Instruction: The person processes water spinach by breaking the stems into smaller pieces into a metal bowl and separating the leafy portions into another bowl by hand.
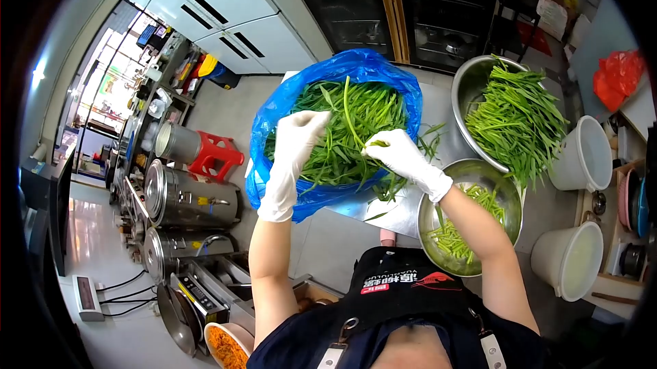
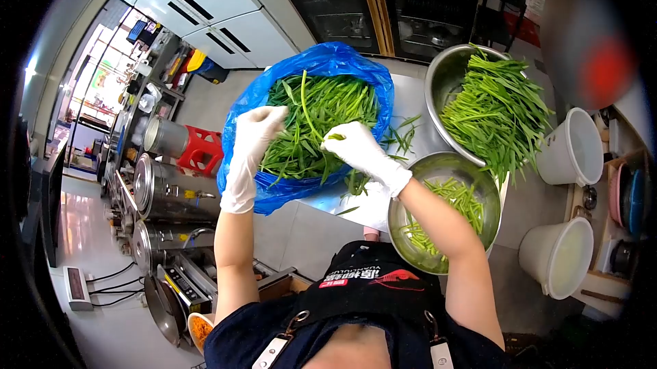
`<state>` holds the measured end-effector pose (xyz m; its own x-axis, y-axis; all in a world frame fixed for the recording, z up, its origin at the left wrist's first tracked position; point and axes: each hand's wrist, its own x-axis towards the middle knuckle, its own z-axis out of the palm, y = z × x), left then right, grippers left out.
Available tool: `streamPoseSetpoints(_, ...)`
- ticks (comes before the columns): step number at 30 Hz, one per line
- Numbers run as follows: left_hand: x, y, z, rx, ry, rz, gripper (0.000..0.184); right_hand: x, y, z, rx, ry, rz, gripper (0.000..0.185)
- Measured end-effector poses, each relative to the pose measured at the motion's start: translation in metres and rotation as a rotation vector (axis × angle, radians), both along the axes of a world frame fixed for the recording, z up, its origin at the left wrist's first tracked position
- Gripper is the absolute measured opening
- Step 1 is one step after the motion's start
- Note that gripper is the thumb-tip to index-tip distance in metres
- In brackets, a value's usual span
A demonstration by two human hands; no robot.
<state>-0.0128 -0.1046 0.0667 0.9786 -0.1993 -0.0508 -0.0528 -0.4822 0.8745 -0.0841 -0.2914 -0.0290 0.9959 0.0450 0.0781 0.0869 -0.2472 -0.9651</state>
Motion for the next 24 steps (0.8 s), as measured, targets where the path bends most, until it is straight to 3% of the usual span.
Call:
streamPoseSetpoints(2,0.004,0.012,-0.005,0.262,-0.455,0.111,0.020,-0.003,-0.012,-0.001,-0.057,-0.017,0.013,0.023)
streamPoseSetpoints(4,0.004,0.014,0.005,0.370,-0.843,0.001,0.021,-0.004,-0.021,-0.001,-0.100,-0.014,0.073,0.023)
streamPoseSetpoints(6,0.003,0.005,0.019,0.425,-1.117,-0.292,0.037,-0.009,-0.027,0.004,-0.126,0.023,0.130,0.024)
streamPoseSetpoints(9,0.012,0.000,0.013,0.588,-1.108,-0.588,0.048,-0.016,-0.031,0.008,-0.176,0.070,0.154,0.024)
streamPoseSetpoints(10,0.016,-0.001,0.005,0.609,-1.120,-0.639,0.043,-0.018,-0.033,0.009,-0.187,0.079,0.155,0.024)
streamPoseSetpoints(15,0.019,0.002,-0.011,0.596,-0.930,-0.648,0.019,-0.021,-0.051,-0.001,-0.168,0.051,0.057,0.020)
streamPoseSetpoints(19,0.005,-0.002,-0.032,0.516,-0.851,-0.671,0.009,-0.019,-0.069,-0.012,0.213,0.308,-0.184,0.018)
streamPoseSetpoints(22,-0.011,-0.011,-0.051,0.594,-0.784,-0.629,0.008,-0.016,-0.090,-0.028,0.394,0.247,-0.387,0.017)
streamPoseSetpoints(24,-0.013,-0.011,-0.055,0.539,-0.664,-0.585,0.012,-0.011,-0.094,-0.027,0.286,0.052,-0.521,0.016)
